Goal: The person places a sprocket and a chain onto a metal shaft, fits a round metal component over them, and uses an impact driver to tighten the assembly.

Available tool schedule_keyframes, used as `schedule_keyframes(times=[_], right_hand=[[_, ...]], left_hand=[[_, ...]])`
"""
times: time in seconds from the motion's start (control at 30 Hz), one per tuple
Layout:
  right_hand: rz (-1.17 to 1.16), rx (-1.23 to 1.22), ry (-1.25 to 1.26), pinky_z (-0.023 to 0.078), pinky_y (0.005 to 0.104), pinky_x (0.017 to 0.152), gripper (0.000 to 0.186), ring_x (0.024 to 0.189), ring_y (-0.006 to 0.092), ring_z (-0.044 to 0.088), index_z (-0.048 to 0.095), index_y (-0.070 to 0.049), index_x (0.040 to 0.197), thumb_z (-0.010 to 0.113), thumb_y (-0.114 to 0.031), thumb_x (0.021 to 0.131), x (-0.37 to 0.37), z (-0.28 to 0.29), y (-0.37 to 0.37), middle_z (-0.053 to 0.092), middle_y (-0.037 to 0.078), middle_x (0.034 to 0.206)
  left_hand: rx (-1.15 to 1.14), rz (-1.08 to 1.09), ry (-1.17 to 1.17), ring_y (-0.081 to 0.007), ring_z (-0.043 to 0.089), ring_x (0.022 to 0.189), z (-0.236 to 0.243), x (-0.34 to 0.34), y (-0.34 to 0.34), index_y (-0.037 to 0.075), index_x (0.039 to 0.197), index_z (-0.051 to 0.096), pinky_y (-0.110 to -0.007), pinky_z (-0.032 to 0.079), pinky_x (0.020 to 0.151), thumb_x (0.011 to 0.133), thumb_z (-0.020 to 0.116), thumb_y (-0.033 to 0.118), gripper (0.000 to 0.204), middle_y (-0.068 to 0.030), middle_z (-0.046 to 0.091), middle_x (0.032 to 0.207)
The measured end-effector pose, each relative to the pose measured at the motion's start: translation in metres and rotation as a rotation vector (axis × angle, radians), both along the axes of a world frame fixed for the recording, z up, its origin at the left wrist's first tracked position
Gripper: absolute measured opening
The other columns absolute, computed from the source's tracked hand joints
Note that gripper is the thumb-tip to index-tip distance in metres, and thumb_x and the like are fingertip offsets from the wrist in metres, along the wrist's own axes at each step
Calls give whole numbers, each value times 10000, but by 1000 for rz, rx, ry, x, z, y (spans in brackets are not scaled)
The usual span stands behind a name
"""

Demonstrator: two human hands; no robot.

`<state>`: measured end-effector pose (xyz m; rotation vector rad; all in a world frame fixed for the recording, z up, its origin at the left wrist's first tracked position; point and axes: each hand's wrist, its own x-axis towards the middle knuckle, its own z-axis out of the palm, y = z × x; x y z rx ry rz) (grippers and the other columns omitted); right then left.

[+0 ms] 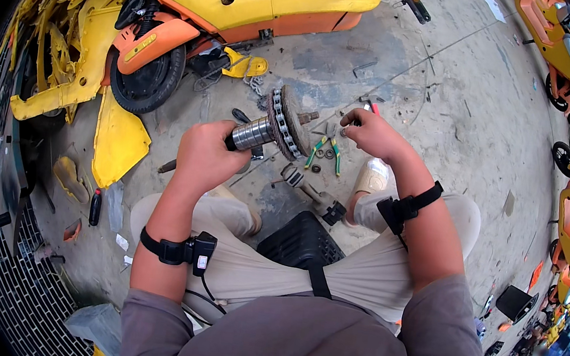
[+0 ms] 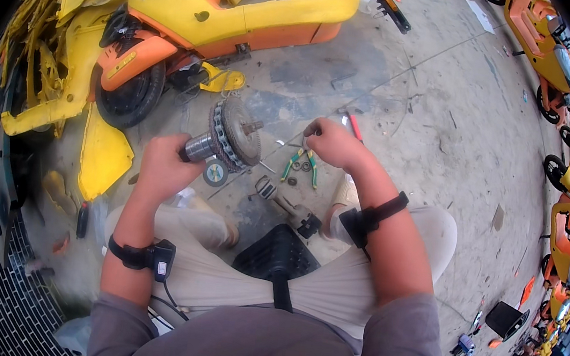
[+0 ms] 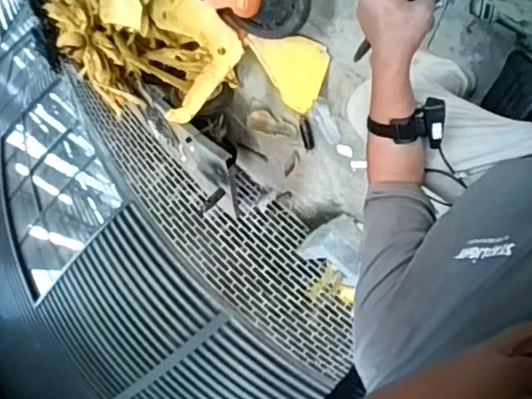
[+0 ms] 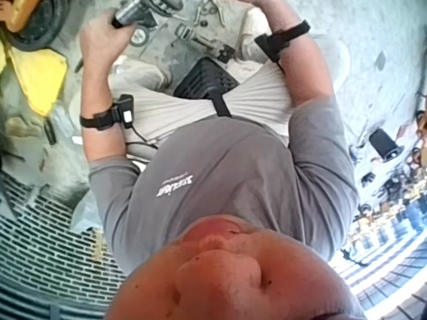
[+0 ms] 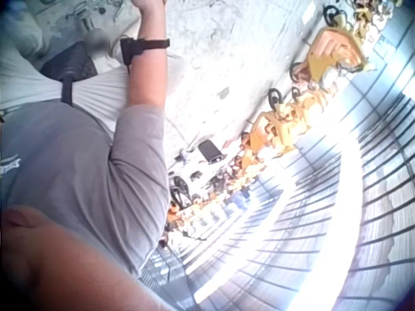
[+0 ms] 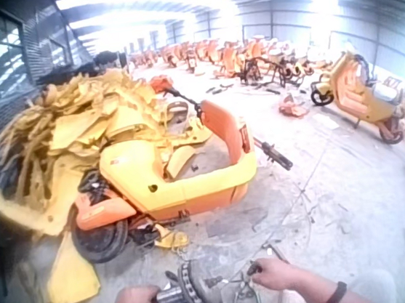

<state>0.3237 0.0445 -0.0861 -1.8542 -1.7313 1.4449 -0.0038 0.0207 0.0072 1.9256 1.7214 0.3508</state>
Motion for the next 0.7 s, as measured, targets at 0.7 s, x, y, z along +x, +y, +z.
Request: schedule_keyframes(times=[0.7], right_hand=[[-429, -65, 580, 489, 274, 615, 242, 702, 108, 566, 597, 16, 1163, 562, -193, 1046, -8, 40, -1, 662, 86, 1030]], left_hand=[[-4, -58, 66, -413, 665, 717, -5, 14, 2, 14, 791, 711, -440, 523, 661, 664, 765, 168, 206, -217, 659, 732]])
